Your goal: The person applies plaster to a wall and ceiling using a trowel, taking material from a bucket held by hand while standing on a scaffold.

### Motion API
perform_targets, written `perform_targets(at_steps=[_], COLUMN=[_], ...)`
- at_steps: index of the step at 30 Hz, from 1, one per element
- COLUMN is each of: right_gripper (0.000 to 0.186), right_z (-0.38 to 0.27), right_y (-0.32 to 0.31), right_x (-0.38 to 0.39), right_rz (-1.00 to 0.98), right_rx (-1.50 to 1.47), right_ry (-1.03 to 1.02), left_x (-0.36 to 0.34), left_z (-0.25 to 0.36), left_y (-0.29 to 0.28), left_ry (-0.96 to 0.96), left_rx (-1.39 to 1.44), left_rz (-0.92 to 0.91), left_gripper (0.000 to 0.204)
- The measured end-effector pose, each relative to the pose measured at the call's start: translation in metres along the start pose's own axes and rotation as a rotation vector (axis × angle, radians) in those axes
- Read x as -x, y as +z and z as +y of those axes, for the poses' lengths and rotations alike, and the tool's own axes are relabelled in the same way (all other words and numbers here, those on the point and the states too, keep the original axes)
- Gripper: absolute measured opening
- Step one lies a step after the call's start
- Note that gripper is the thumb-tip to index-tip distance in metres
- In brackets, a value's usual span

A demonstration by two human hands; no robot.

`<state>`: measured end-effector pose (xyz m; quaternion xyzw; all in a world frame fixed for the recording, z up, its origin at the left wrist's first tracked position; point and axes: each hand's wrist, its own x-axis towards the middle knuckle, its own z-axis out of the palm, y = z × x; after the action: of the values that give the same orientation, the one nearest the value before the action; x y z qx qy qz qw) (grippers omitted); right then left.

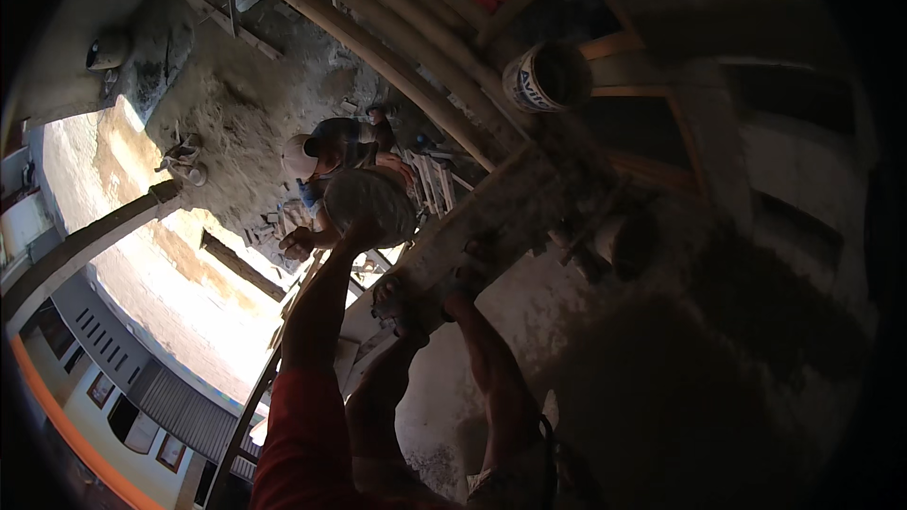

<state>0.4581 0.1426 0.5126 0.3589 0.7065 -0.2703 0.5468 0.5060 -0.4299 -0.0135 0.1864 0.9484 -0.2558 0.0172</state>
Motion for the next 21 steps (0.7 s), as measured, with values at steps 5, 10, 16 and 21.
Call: perform_targets(at_steps=[5,10,16,21], right_gripper=[0.038,0.035,0.038,0.037], right_z=[-0.004,0.013,0.008,0.086], right_y=[0.000,0.006,0.004,-0.016], right_x=[0.009,0.036,0.062,0.082], right_rz=[-0.107,-0.079,-0.168,-0.183], right_rx=[0.036,0.408,0.316,-0.139], right_ry=[-0.011,-0.494,-0.137,-0.130], left_x=[0.020,0.008,0.049,0.030], left_z=[-0.039,-0.068,-0.084,-0.145], left_y=[-0.057,-0.139,-0.213,-0.310], left_ry=[-0.061,-0.045,-0.127,0.202], left_rx=[0.897,1.072,1.148,1.103], left_rz=[-0.259,-0.197,-0.130,-0.138], left_gripper=[0.027,0.034,0.024,0.035])
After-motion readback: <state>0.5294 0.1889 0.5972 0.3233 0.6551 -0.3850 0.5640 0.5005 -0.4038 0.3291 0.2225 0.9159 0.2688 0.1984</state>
